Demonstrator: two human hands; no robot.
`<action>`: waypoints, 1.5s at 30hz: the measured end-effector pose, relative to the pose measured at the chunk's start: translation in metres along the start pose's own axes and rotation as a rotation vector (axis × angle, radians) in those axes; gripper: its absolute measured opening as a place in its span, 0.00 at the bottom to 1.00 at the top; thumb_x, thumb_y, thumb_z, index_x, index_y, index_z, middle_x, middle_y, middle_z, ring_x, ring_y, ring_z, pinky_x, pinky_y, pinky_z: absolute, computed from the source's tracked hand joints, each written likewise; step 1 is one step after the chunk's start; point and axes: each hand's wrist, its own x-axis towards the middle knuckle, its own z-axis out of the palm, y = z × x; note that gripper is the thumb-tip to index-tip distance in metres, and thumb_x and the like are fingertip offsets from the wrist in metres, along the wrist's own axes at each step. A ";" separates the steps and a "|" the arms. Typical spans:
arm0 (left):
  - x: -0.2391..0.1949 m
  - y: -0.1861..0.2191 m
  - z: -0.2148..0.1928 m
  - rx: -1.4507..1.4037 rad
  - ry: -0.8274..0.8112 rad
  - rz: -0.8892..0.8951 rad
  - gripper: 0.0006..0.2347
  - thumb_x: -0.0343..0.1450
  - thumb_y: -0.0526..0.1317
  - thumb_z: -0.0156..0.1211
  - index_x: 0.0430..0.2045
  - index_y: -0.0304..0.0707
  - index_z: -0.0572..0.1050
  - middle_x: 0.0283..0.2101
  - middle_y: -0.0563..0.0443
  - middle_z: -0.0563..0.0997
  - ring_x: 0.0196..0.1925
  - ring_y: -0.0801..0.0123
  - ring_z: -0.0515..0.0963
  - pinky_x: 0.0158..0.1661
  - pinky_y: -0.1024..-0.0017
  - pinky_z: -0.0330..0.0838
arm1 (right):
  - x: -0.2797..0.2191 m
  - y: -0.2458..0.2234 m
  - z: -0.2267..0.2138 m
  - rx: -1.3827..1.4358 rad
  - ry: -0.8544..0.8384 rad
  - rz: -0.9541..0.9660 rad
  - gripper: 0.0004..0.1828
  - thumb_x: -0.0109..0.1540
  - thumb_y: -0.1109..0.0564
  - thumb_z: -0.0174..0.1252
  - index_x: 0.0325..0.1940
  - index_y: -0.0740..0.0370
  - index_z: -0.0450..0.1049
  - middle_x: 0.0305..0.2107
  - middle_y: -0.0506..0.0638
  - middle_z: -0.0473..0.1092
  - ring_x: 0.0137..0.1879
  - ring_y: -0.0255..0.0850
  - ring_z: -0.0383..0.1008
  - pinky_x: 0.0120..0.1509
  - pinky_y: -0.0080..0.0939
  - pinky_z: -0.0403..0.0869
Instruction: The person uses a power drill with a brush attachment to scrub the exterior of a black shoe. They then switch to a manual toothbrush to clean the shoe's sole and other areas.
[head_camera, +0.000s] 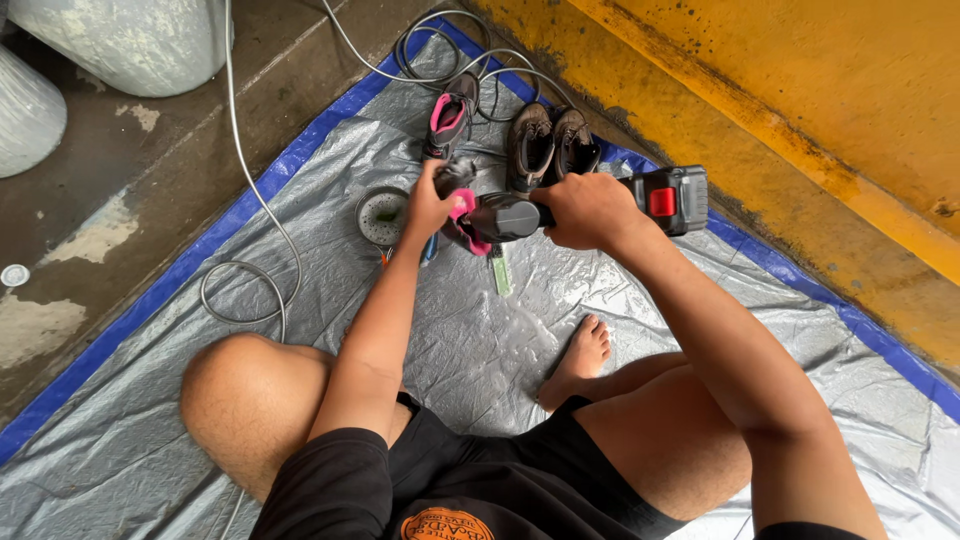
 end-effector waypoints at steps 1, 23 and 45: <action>0.002 -0.007 -0.003 -0.004 0.001 0.001 0.30 0.66 0.36 0.76 0.66 0.53 0.72 0.59 0.39 0.83 0.65 0.37 0.81 0.66 0.45 0.75 | 0.000 0.001 -0.001 -0.004 0.000 0.001 0.21 0.59 0.45 0.69 0.56 0.42 0.84 0.38 0.57 0.83 0.49 0.60 0.86 0.55 0.58 0.83; -0.010 -0.134 0.046 0.320 -0.124 -0.264 0.15 0.72 0.51 0.69 0.53 0.60 0.80 0.55 0.55 0.87 0.63 0.59 0.83 0.60 0.55 0.80 | 0.021 -0.007 0.070 -0.072 -0.098 -0.071 0.27 0.64 0.50 0.59 0.69 0.36 0.76 0.40 0.55 0.82 0.50 0.58 0.86 0.55 0.57 0.83; -0.029 -0.161 0.038 -0.053 0.064 -0.502 0.19 0.72 0.47 0.70 0.54 0.36 0.83 0.53 0.40 0.87 0.35 0.54 0.90 0.26 0.68 0.88 | -0.001 0.018 -0.025 0.174 -0.191 0.057 0.24 0.60 0.39 0.71 0.56 0.47 0.84 0.39 0.62 0.83 0.55 0.66 0.83 0.63 0.62 0.79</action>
